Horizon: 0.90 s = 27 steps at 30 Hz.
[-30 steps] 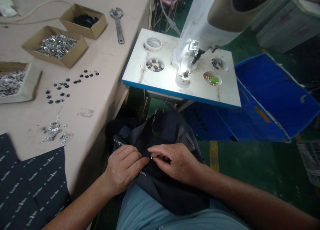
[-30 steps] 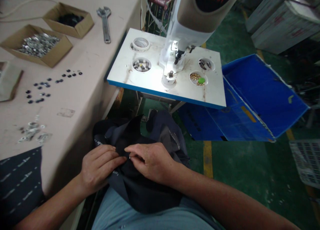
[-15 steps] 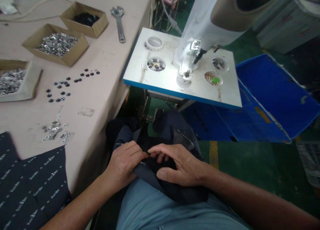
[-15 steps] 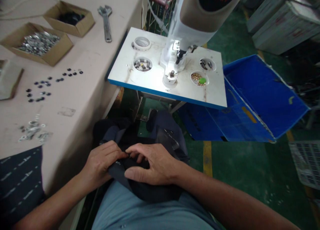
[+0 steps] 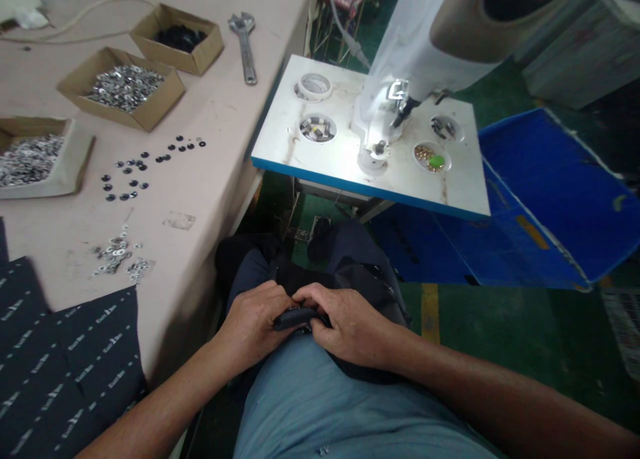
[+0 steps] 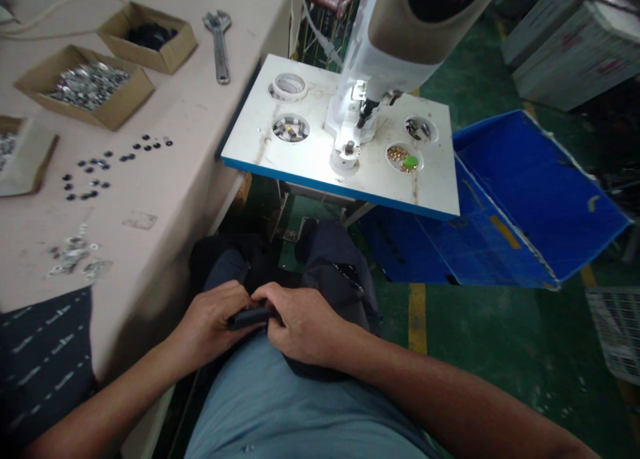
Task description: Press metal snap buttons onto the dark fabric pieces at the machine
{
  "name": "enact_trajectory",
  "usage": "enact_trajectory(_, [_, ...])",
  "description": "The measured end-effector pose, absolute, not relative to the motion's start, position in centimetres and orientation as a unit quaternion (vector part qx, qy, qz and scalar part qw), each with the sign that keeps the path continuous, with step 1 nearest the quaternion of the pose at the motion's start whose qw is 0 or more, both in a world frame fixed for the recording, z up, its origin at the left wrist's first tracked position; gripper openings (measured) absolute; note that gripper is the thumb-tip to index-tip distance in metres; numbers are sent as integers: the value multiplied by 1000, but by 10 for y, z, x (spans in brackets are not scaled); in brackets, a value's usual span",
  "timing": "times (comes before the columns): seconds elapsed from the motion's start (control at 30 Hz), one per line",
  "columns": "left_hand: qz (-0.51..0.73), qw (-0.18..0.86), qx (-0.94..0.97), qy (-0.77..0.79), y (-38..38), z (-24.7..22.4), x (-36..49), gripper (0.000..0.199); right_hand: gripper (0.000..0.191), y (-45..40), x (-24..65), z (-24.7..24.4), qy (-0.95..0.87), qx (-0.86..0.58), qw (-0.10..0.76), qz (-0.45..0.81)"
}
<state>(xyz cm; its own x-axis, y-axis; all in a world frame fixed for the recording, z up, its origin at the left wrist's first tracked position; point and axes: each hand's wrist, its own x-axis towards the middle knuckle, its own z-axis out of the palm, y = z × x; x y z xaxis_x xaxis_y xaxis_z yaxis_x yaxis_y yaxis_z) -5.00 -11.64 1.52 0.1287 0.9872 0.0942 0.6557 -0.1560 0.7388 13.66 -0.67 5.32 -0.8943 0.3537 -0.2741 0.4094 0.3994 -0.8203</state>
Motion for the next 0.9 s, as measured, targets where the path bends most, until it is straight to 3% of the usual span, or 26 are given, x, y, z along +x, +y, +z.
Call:
enact_trajectory(0.2, [233, 401, 636, 617, -113, 19, -51, 12, 41, -3, 134, 40, 801, 254, 25, -541])
enact_trajectory(0.63, [288, 667, 425, 539, -114, 8, -55, 31, 52, 18, 126, 52, 742, 198, 88, -634])
enact_trajectory(0.9, [282, 723, 364, 515, -111, 19, -64, 31, 49, 35, 116, 47, 635, 165, 137, -742])
